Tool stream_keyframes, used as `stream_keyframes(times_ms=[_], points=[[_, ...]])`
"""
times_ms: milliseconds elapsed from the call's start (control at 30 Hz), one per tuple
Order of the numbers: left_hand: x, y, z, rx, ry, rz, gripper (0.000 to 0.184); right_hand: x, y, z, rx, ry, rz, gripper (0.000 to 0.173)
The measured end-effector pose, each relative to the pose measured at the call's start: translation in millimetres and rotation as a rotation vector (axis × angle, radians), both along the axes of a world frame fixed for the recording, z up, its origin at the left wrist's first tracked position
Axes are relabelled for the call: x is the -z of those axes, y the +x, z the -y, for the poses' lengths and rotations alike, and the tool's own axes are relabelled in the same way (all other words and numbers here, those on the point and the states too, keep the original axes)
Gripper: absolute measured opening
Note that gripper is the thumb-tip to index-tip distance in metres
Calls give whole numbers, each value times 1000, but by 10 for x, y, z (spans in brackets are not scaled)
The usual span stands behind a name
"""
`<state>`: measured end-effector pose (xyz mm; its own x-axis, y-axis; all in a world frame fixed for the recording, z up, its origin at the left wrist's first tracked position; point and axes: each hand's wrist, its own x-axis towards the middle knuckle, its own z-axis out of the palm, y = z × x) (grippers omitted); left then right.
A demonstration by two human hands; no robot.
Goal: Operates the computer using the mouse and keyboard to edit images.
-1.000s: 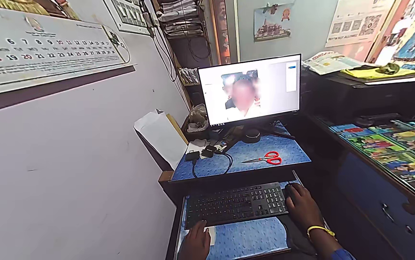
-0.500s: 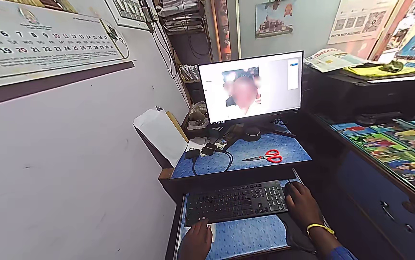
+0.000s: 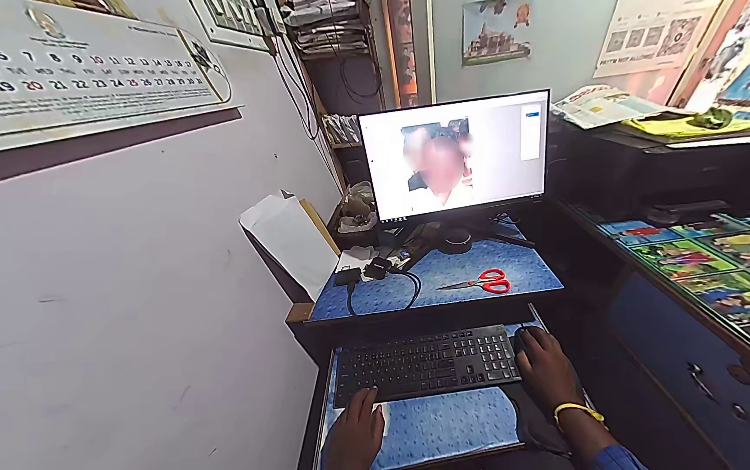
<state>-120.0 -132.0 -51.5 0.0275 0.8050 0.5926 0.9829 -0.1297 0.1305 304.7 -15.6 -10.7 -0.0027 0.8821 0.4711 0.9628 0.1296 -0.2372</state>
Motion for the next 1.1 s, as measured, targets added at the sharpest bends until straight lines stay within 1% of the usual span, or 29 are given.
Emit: stream_keyframes(times_ms=[400,600,733,867,1100], points=[[6,6,-6,0,30,9,41,-8,-4,3,-13,9,0,47],[-2,15,-17,-27,-25,14,44,-32,-7,8,-3,24,6,46],[18,13,-31,-37,-8,5,43,19,10,-11,-2,14,-8,46],[9,9,-33,-31,-38,18,43,27,18,-23,5,2,-4,47],[37,0,-34,-14,11,22,42,-18,-7,4,11,-9,0,45]])
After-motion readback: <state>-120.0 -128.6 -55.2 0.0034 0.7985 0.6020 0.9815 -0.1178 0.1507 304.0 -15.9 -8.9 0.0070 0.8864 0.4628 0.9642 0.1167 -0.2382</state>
